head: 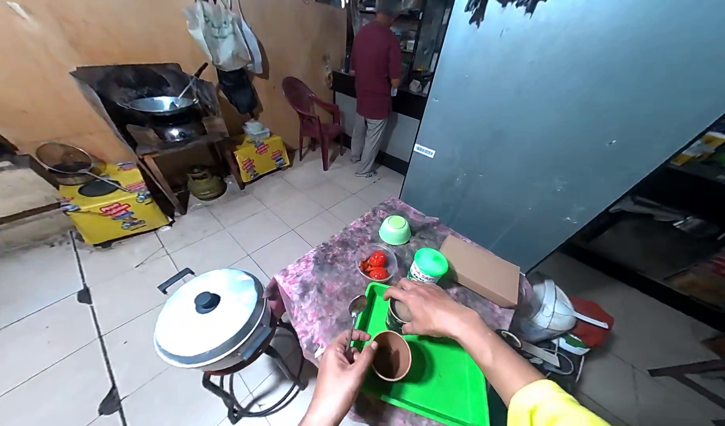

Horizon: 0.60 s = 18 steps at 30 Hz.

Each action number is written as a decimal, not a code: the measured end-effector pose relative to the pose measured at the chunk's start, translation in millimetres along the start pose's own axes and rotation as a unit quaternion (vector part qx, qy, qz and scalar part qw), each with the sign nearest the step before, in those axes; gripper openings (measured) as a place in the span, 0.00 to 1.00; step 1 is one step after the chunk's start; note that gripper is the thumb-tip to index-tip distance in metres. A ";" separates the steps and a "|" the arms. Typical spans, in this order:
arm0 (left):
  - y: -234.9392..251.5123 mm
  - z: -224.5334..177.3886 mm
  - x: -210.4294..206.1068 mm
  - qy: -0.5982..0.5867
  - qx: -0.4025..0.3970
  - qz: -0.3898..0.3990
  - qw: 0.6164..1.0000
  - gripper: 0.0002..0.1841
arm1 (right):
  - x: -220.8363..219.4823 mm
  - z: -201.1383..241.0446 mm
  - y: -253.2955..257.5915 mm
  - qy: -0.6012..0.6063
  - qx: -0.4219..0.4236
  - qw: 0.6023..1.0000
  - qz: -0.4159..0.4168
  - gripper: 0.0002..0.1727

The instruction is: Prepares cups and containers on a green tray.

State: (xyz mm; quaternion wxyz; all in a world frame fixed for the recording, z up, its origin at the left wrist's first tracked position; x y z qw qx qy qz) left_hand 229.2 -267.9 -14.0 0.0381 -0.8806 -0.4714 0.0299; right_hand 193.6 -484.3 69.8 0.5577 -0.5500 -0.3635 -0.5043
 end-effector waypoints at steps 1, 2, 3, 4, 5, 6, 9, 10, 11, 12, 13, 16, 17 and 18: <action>1.1 1.8 -1.2 0.002 0.002 0.008 1.000 0.15 | 0.3 -0.5 0.9 0.005 0.000 1.000 -0.002 0.38; 1.8 3.7 -2.3 0.002 0.004 0.013 1.000 0.15 | 0.5 -0.8 1.6 0.010 -0.001 1.000 -0.006 0.37; 2.3 5.4 -3.1 0.000 0.006 0.017 1.000 0.15 | 0.5 -1.2 2.9 0.012 -0.001 1.000 -0.009 0.37; 2.5 6.3 -3.8 -0.003 0.008 0.020 1.000 0.15 | 0.4 -1.3 4.4 0.013 -0.001 1.000 -0.012 0.37; 2.4 7.0 -4.4 -0.007 0.013 0.022 1.000 0.14 | 0.9 -0.8 5.8 0.014 -0.002 1.000 -0.013 0.37; 2.0 7.3 -5.0 -0.011 0.016 0.024 1.000 0.14 | 1.8 0.3 7.1 0.014 -0.002 1.000 -0.015 0.37; 1.3 8.0 -6.7 -0.021 0.018 0.029 0.999 0.12 | 4.2 2.9 12.6 0.011 0.000 0.999 -0.032 0.37; 1.3 8.0 -7.1 -0.022 0.019 0.029 0.999 0.12 | 4.7 3.8 14.9 0.010 0.000 0.999 -0.035 0.37; 1.2 7.5 -7.5 -0.024 0.019 0.028 0.999 0.12 | 5.3 4.6 17.2 0.008 -0.001 0.999 -0.035 0.38; 1.1 7.0 -7.6 -0.025 0.020 0.026 0.999 0.12 | 5.6 5.3 19.5 0.006 -0.001 0.999 -0.036 0.38; 1.0 6.9 -7.7 -0.030 0.021 0.026 0.999 0.11 | 5.7 5.7 21.6 0.003 0.001 0.999 -0.038 0.38; 0.2 6.4 -8.4 -0.040 0.016 0.024 0.999 0.10 | 6.5 7.6 25.8 -0.005 0.004 0.999 -0.048 0.38; 0.0 6.1 -8.5 -0.039 0.012 0.022 0.999 0.10 | 6.8 8.5 26.7 -0.005 0.000 0.999 -0.049 0.38; 0.0 5.8 -8.4 -0.037 0.008 0.020 0.999 0.09 | 7.3 9.5 27.4 -0.005 -0.003 0.999 -0.050 0.38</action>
Point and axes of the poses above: each hand's wrist, its own y-axis towards the middle knuckle, its own x-axis out of the back of the hand, z = x × y, the point moved 3 cm from there along y, towards the middle knuckle, and after that the axes turned 6 degrees about -z, right-handed, at the moved point
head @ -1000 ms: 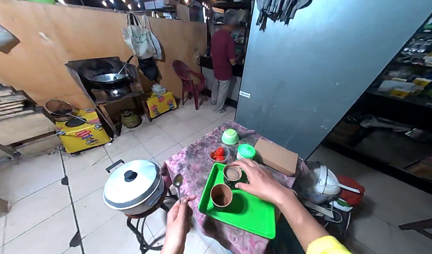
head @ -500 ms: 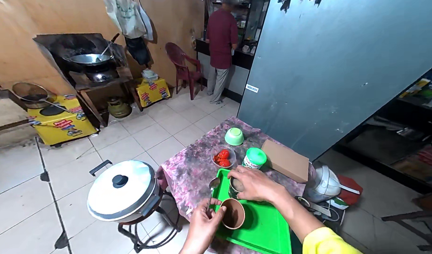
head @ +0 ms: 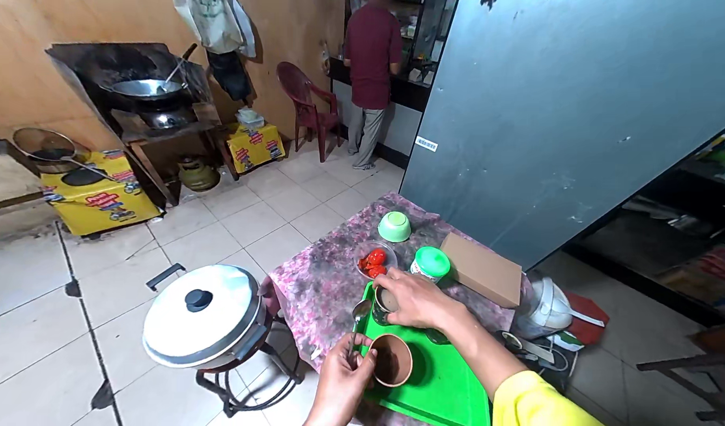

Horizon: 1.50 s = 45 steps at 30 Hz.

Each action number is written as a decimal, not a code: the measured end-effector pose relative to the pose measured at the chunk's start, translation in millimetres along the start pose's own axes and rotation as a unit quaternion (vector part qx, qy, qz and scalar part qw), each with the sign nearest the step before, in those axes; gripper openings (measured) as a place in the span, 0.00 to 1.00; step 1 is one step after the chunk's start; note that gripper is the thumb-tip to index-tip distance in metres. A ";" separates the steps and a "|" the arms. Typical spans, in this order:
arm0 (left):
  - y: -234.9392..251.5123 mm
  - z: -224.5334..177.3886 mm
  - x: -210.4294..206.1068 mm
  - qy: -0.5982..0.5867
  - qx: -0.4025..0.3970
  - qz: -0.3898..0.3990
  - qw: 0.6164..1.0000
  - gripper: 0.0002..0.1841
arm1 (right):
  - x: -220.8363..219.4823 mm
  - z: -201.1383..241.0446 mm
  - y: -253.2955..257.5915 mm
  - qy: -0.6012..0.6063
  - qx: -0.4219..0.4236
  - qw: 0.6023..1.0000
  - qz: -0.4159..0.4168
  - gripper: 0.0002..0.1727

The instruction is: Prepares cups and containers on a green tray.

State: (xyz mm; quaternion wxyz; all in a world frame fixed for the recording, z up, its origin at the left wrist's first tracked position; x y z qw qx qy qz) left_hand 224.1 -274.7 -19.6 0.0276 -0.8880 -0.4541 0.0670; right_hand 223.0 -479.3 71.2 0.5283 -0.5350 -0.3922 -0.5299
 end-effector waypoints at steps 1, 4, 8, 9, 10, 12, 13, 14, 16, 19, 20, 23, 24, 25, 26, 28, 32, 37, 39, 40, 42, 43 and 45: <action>0.1 -0.5 0.1 0.004 -0.004 -0.001 1.000 0.09 | 0.5 0.8 0.4 0.001 -0.002 1.000 -0.002 0.38; -0.3 -4.6 0.8 0.013 -0.010 -0.006 1.000 0.09 | 1.5 2.3 1.4 -0.006 -0.009 1.000 -0.007 0.38; 1.9 -7.8 7.0 0.029 -0.022 -0.015 0.999 0.09 | 0.3 4.4 2.2 -0.012 -0.020 1.000 -0.017 0.39; 2.3 -7.7 9.5 0.032 -0.025 -0.018 0.999 0.10 | -0.9 4.9 2.3 -0.013 -0.020 1.000 -0.019 0.40; 2.6 -7.6 11.9 0.037 -0.026 -0.020 0.999 0.10 | -1.8 5.6 2.2 -0.014 -0.021 1.000 -0.019 0.40; 2.6 -6.3 15.7 0.040 -0.023 -0.025 0.999 0.10 | -2.6 6.7 1.5 -0.019 -0.021 0.999 -0.018 0.40; 2.7 -5.3 17.2 0.038 -0.023 -0.026 0.999 0.10 | -2.6 6.8 1.1 -0.019 -0.020 0.999 -0.016 0.41; 2.8 -4.9 18.3 0.037 -0.022 -0.025 0.999 0.10 | -2.8 6.5 0.9 -0.019 -0.019 1.000 -0.015 0.41; 3.0 -5.5 20.8 0.039 -0.024 -0.023 0.999 0.10 | -3.8 5.8 0.0 -0.015 -0.016 1.000 -0.018 0.44; 3.7 -5.0 25.8 0.041 -0.032 -0.016 0.999 0.09 | 0.0 4.1 -5.7 0.008 -0.023 1.000 -0.018 0.51; 3.9 -4.4 27.1 0.039 -0.032 -0.015 0.999 0.09 | 6.2 1.8 -10.7 0.027 -0.027 0.999 -0.025 0.53; 3.0 -2.6 28.9 0.026 -0.030 -0.012 0.999 0.09 | 35.4 -18.0 -42.5 0.111 -0.046 0.984 -0.131 0.49; 2.7 -2.1 28.7 0.020 -0.030 -0.013 0.999 0.09 | 43.9 -28.8 -57.3 0.129 -0.067 0.976 -0.165 0.46; 2.0 -1.9 28.4 0.019 -0.029 -0.014 0.999 0.09 | 48.7 -40.6 -73.4 0.134 -0.096 0.968 -0.191 0.43; 1.3 -1.6 28.2 0.018 -0.028 -0.015 0.999 0.09 | 47.5 -53.4 -89.2 0.128 -0.128 0.962 -0.204 0.40; -0.1 -0.2 27.8 0.019 -0.028 -0.017 0.999 0.10 | 29.2 -76.6 -115.3 0.118 -0.178 0.959 -0.185 0.41; -1.4 0.8 28.0 0.030 -0.029 -0.016 0.999 0.11 | -22.3 -84.3 -131.0 0.114 -0.214 0.967 -0.082 0.58; -2.8 1.0 30.0 0.025 -0.027 -0.022 0.999 0.10 | -45.6 -74.2 -122.4 0.121 -0.242 0.952 -0.146 0.51; -3.5 -0.2 29.6 0.023 -0.024 -0.024 0.999 0.09 | -48.1 -76.5 -120.8 0.128 -0.239 0.947 -0.172 0.46; -3.8 -0.9 29.5 0.023 -0.023 -0.025 0.999 0.09 | -48.2 -77.1 -120.3 0.132 -0.236 0.947 -0.176 0.45; -4.0 -2.1 29.6 0.023 -0.026 -0.029 0.999 0.09 | -47.6 -76.0 -119.2 0.134 -0.226 0.949 -0.177 0.45; -4.4 -2.4 29.8 0.023 -0.027 -0.031 0.999 0.09 | -47.7 -73.9 -118.5 0.138 -0.221 0.950 -0.173 0.45; -4.7 -3.9 29.9 0.024 -0.030 -0.033 0.999 0.09 | -47.7 -67.4 -116.5 0.149 -0.211 0.952 -0.164 0.44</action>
Point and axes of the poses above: each hand's wrist, its own y-axis towards the middle knuckle, its own x-axis out of the back of the hand, z = x × y, the point moved 3 cm from there along y, towards the middle knuckle, and after that the axes turned 6 degrees about -z, right-handed, at the moved point
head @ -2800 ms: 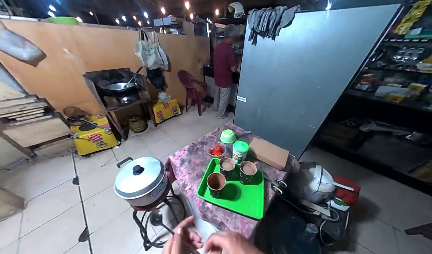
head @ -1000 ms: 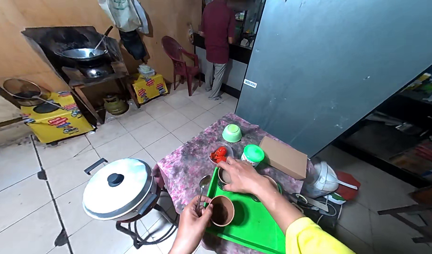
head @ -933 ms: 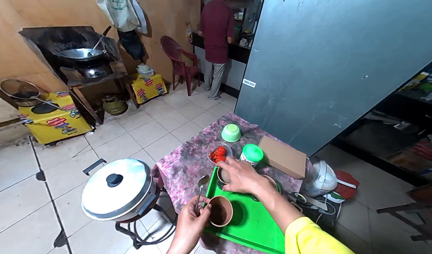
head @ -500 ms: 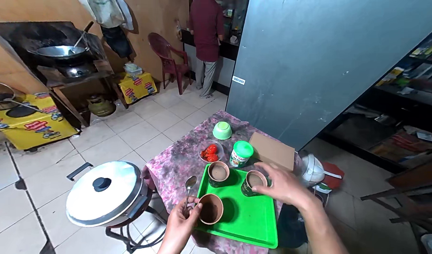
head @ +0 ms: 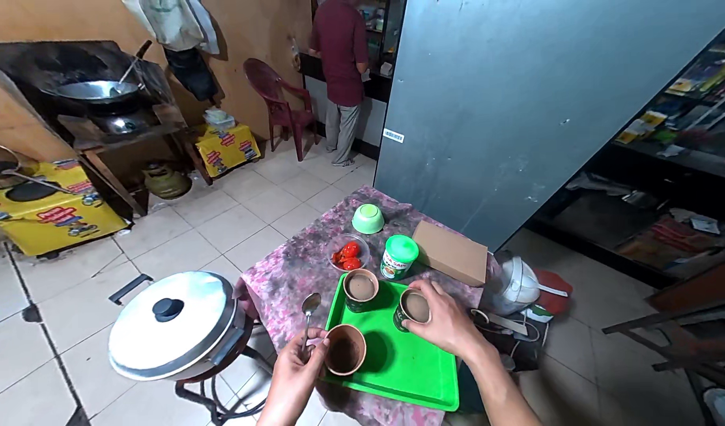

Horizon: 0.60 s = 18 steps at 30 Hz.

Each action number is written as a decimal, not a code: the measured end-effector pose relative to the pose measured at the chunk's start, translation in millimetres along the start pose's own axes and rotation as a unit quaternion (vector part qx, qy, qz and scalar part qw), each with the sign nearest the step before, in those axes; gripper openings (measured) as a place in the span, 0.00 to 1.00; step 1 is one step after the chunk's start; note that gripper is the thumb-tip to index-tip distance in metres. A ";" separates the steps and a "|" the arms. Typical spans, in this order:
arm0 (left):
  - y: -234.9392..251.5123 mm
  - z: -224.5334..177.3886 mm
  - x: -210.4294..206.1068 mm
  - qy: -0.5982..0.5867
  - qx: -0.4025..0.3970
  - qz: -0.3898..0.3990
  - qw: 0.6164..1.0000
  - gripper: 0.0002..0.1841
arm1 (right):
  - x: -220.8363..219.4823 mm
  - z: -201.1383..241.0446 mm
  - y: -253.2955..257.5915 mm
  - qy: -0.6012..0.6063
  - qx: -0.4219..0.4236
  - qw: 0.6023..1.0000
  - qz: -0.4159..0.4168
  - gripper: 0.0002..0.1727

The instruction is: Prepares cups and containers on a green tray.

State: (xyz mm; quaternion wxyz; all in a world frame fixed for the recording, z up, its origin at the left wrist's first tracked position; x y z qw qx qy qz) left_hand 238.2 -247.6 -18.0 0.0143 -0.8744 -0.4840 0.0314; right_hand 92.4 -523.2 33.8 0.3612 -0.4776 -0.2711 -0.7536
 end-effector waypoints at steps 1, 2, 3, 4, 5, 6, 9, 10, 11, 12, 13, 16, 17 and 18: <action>0.2 -0.7 -0.3 0.001 -0.001 0.001 1.000 0.09 | -1.4 3.9 -0.6 0.005 0.005 1.000 0.006 0.44; 0.4 -1.4 -0.9 0.004 -0.003 0.002 1.000 0.09 | -2.7 8.5 -1.5 0.008 0.012 1.000 0.011 0.44; 0.5 -2.3 -1.5 0.007 -0.004 0.003 1.000 0.09 | -3.8 14.3 -2.4 0.010 0.017 1.000 0.018 0.44; 0.7 -3.1 -2.0 0.010 -0.006 0.002 1.000 0.09 | -4.6 21.1 -3.4 0.010 0.022 0.999 0.026 0.44; 1.1 -3.6 -2.4 0.010 -0.009 0.001 1.000 0.09 | -5.6 28.1 -4.3 0.006 0.026 0.999 0.035 0.44; 1.6 -3.8 -2.4 0.010 -0.012 0.001 1.000 0.09 | -6.5 34.9 -5.0 0.002 0.029 0.999 0.044 0.44; 2.7 -3.3 -1.9 0.009 -0.018 0.002 1.000 0.10 | -10.7 49.8 -5.9 -0.007 0.037 0.997 0.061 0.43; 2.4 -3.1 -1.5 0.006 -0.019 0.003 1.000 0.10 | -12.2 53.3 -6.1 -0.008 0.038 0.997 0.065 0.43; 1.9 -3.1 -1.2 0.006 -0.019 0.003 1.000 0.09 | -13.6 56.5 -6.4 -0.011 0.039 0.997 0.069 0.43; 1.2 -3.4 -0.9 0.006 -0.018 0.002 1.000 0.09 | -14.8 59.3 -6.9 -0.015 0.039 0.996 0.073 0.43; 0.7 -3.6 -0.7 0.005 -0.018 0.001 1.000 0.09 | -16.0 61.5 -7.6 -0.018 0.037 0.996 0.075 0.43; 0.4 -4.1 -0.2 0.013 -0.017 0.004 1.000 0.10 | -19.1 65.6 -9.4 -0.018 0.035 0.997 0.074 0.43; 0.2 -4.4 -0.1 0.013 -0.016 0.004 1.000 0.10 | -20.0 66.6 -9.8 -0.020 0.032 0.997 0.072 0.44; 0.2 -4.6 -0.1 0.012 -0.016 0.003 1.000 0.10 | -21.1 67.2 -10.1 -0.021 0.029 0.997 0.068 0.44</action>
Point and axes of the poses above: each hand's wrist, its own y-axis towards the middle knuckle, its own x-axis out of the back of the hand, z = x × y, the point moved 3 cm from there along y, towards the middle knuckle, and after that the axes turned 6 degrees about -z, right-handed, at the moved point
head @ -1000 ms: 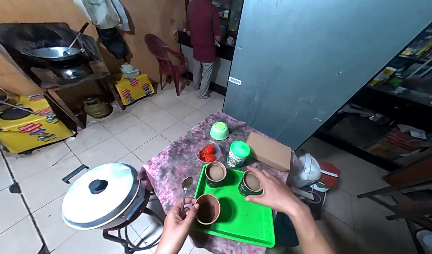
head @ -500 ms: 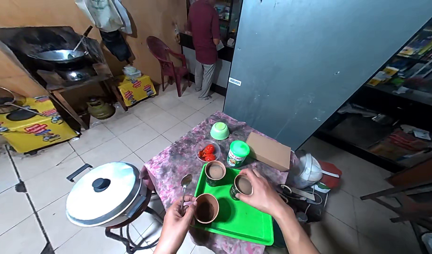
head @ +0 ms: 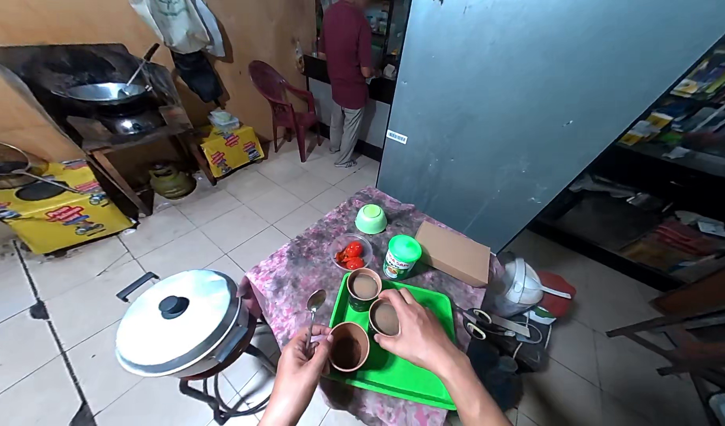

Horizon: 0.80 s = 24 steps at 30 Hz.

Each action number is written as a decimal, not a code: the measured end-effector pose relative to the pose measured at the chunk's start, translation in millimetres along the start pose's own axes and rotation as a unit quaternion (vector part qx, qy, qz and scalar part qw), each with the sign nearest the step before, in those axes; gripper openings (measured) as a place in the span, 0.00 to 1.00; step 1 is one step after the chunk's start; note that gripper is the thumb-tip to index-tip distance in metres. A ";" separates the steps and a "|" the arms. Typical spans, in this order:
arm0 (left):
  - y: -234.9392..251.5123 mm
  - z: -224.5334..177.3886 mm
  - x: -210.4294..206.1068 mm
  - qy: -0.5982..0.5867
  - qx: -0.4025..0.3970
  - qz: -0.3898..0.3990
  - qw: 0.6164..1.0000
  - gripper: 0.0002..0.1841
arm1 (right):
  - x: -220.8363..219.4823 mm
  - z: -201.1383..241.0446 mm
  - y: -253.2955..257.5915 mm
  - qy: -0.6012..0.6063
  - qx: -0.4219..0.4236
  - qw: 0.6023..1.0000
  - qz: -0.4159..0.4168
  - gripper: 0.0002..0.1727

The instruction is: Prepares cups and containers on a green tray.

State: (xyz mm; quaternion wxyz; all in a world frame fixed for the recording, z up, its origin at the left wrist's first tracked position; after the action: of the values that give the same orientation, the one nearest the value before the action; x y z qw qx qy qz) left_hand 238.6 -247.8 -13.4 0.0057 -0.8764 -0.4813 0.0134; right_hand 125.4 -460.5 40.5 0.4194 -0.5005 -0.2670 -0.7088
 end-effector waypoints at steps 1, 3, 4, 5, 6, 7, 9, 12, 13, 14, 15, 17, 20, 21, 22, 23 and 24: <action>0.0 -0.1 0.0 -0.004 0.001 -0.001 1.000 0.10 | -1.1 0.3 -0.2 0.000 -0.004 1.000 -0.005 0.44; 0.2 -0.2 0.0 -0.007 0.003 -0.001 1.000 0.09 | -2.8 0.6 -1.1 0.002 -0.013 1.000 -0.018 0.45; 0.2 -0.2 -0.1 -0.007 0.004 -0.001 1.000 0.09 | -3.7 0.8 -1.9 0.002 -0.016 1.000 -0.024 0.45; 0.1 0.1 -0.1 -0.007 0.004 -0.001 1.000 0.09 | -4.5 1.2 -2.7 0.003 -0.018 0.999 -0.029 0.45; 0.2 0.4 -0.1 -0.007 0.005 -0.001 1.000 0.09 | -5.0 1.8 -3.3 0.004 -0.020 0.999 -0.033 0.45; 0.0 0.7 -0.1 -0.006 0.006 0.000 1.000 0.09 | -5.4 2.4 -3.8 0.005 -0.021 0.999 -0.036 0.45; -0.3 0.7 -0.3 -0.003 0.006 0.000 1.000 0.09 | -7.2 2.8 -4.4 0.005 -0.015 0.999 -0.046 0.45; 0.1 1.1 -0.1 -0.002 0.007 0.003 1.000 0.10 | -9.9 3.4 -5.4 0.009 -0.005 0.998 -0.060 0.45; 0.0 1.7 0.0 -0.003 0.007 0.002 1.000 0.10 | -10.2 3.8 -5.8 0.011 -0.004 0.998 -0.061 0.45; -0.1 2.1 0.2 -0.004 0.007 0.001 1.000 0.10 | -10.4 4.1 -6.2 0.013 -0.003 0.998 -0.062 0.45; -0.2 2.3 0.3 -0.004 0.007 0.001 1.000 0.10 | -10.6 4.4 -6.6 0.014 -0.003 0.998 -0.064 0.45; -0.6 2.0 0.4 -0.005 0.009 0.000 1.000 0.09 | -11.0 4.7 -7.0 0.018 -0.007 0.998 -0.060 0.47; -0.9 1.5 -0.1 -0.005 0.011 -0.001 1.000 0.09 | -11.3 3.0 -9.4 0.034 -0.015 0.998 -0.059 0.51; -0.7 1.4 -0.1 -0.005 0.012 0.000 1.000 0.09 | -11.3 1.7 -11.1 0.042 -0.018 0.997 -0.062 0.54; -0.5 1.9 0.0 -0.005 0.011 0.000 1.000 0.09 | -11.7 -0.5 -13.4 0.051 -0.021 0.996 -0.068 0.58; -0.5 2.5 0.0 -0.006 0.011 0.001 1.000 0.10 | -12.4 -3.7 -15.9 0.061 -0.024 0.995 -0.076 0.61; -0.6 2.9 0.1 -0.008 0.009 0.001 1.000 0.10 | -13.6 -8.1 -18.3 0.076 -0.027 0.993 -0.083 0.63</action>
State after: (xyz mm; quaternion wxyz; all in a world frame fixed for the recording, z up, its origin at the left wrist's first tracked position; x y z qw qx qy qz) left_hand 238.0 -247.4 -16.2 0.0102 -0.8766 -0.4805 0.0248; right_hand 107.7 -453.3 25.7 0.3644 -0.4326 -0.2557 -0.7840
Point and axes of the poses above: each hand's wrist, its own y-axis towards the middle knuckle, its own x-axis out of the back of the hand, z = x × y, the point moved 3 cm from there along y, towards the middle knuckle, and after that the axes turned 6 degrees about -z, right-handed, at the moved point
